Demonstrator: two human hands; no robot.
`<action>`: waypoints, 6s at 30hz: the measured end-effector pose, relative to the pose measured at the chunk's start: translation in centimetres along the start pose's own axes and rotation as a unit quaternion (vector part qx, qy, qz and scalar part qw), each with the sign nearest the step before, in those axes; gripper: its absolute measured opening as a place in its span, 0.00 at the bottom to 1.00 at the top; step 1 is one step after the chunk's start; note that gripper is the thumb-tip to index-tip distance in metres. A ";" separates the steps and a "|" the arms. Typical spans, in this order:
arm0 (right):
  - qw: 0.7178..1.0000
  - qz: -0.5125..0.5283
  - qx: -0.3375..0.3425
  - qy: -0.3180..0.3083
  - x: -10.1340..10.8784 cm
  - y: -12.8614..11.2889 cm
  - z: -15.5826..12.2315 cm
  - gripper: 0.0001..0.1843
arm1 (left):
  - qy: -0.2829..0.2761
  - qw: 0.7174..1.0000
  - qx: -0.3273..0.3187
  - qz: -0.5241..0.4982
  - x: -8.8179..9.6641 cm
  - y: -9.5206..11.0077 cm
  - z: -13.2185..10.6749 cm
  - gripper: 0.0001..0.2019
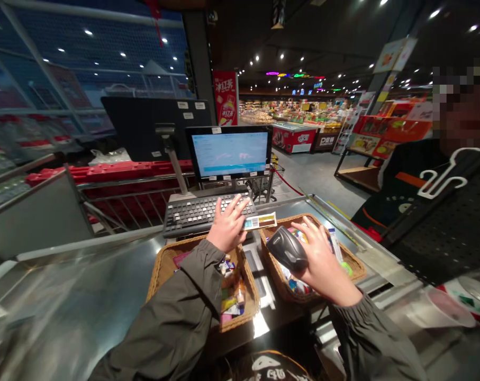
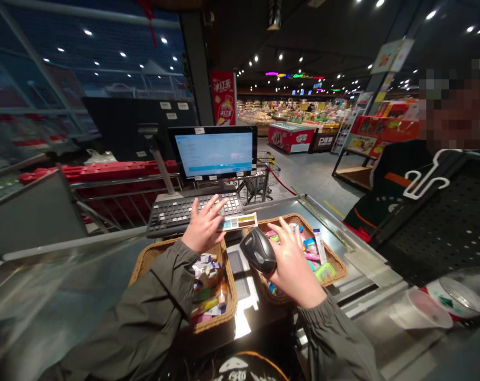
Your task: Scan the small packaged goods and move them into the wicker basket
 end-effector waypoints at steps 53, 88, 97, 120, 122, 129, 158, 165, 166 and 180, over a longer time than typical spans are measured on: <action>0.991 0.081 0.068 -0.082 -4.7 -10.8 0.4 0.21 | -0.180 0.974 0.127 -0.049 1.8 -6.6 -18.9 0.09; 0.997 -0.013 -0.062 -0.048 -0.6 -0.4 -2.8 0.25 | -0.212 0.966 -0.008 -0.145 -1.2 1.7 -9.5 0.17; 0.980 -0.075 -0.184 0.013 4.6 9.3 -7.4 0.26 | -0.190 0.960 -0.073 -0.192 -9.9 9.3 0.5 0.19; 0.958 -0.012 -0.287 -0.021 2.5 22.4 -12.0 0.21 | -0.220 0.957 -0.101 -0.162 -31.8 19.5 9.5 0.16; 0.956 -0.006 -0.291 -0.030 2.1 22.9 -12.0 0.20 | -0.219 0.957 -0.100 -0.161 -31.8 19.6 9.5 0.14; 0.960 0.013 -0.281 -0.016 1.6 22.8 -11.3 0.23 | -0.219 0.960 -0.089 -0.152 -29.5 18.0 10.2 0.12; 0.999 0.041 -0.008 0.017 0.7 1.3 0.3 0.21 | 0.108 0.990 0.080 0.050 4.2 -2.0 -0.6 0.16; 0.997 0.060 0.037 0.008 -0.1 -3.3 1.2 0.20 | 0.105 0.987 0.093 0.078 6.4 -4.1 -4.4 0.20; 0.997 0.061 0.040 0.006 -0.3 -3.7 1.3 0.21 | 0.104 0.987 0.094 0.081 6.7 -4.4 -4.7 0.20; 0.994 0.086 0.065 -0.017 -1.8 -8.2 2.6 0.23 | 0.087 0.986 0.106 0.095 8.9 -6.5 -8.3 0.16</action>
Point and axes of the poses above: each hand's wrist, its own z-axis towards the middle knuckle, its own x-axis out of the back of the hand, y = z × x, the point moved 9 cm from there along z, towards the middle knuckle, and after that the axes turned 10 degrees about y, right-handed, at the moved point
